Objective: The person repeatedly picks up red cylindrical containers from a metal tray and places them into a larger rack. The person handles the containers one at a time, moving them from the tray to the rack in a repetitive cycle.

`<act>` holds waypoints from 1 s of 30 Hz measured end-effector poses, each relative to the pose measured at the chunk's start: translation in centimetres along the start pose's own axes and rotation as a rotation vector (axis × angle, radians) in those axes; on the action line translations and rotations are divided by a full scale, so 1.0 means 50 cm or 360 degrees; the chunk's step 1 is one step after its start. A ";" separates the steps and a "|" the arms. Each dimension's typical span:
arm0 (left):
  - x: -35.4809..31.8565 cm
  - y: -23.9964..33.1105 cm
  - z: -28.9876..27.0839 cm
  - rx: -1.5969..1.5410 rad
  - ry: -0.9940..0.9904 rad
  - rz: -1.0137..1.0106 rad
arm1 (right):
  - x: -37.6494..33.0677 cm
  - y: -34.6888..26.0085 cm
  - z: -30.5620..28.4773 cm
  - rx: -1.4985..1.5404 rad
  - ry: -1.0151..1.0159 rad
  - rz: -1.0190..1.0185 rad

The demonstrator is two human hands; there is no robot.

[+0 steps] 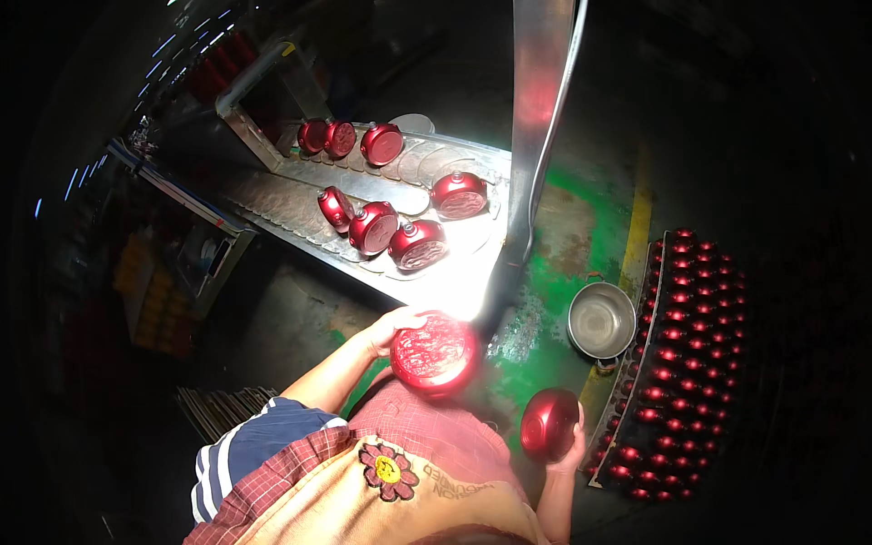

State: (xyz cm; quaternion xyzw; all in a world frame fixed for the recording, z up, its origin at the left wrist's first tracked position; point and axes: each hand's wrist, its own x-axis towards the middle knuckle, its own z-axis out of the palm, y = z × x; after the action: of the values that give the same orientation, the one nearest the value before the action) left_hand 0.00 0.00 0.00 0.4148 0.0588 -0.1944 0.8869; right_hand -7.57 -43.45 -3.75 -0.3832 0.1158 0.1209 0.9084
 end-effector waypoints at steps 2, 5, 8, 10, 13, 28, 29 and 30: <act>-0.008 0.095 -0.040 0.0040 -0.0056 0.0098 | 0.042 0.031 0.061 0.0003 0.0022 0.0093; 0.000 0.302 -0.150 0.0320 0.0121 0.0490 | 0.117 0.078 0.171 -0.0009 -0.0046 0.0154; 0.064 0.484 -0.279 0.1041 0.0442 0.0866 | 0.202 0.137 0.311 -0.0103 -0.0217 0.0084; 0.167 0.559 -0.362 0.1455 0.0641 0.1041 | 0.256 0.164 0.423 -0.0194 -0.0089 -0.0004; 0.334 0.594 -0.484 0.1973 0.0944 0.1047 | 0.340 0.187 0.614 -0.0481 0.0173 -0.0215; 0.606 0.545 -0.697 0.2238 0.1057 0.0638 | 1.030 0.466 0.956 -0.2550 0.0446 -0.0882; 0.607 0.552 -0.692 0.2225 0.1030 0.0664 | 1.058 0.483 0.960 -0.2668 0.0438 -0.0756; 0.608 0.552 -0.691 0.2227 0.1035 0.0609 | 1.078 0.506 0.960 -0.2743 0.0369 -0.0667</act>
State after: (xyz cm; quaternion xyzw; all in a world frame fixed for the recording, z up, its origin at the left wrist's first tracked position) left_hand 40.73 33.23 -10.83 0.9146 0.1069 0.1005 0.3768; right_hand 41.13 15.47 -4.37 -0.9558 0.0033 -0.0420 0.2910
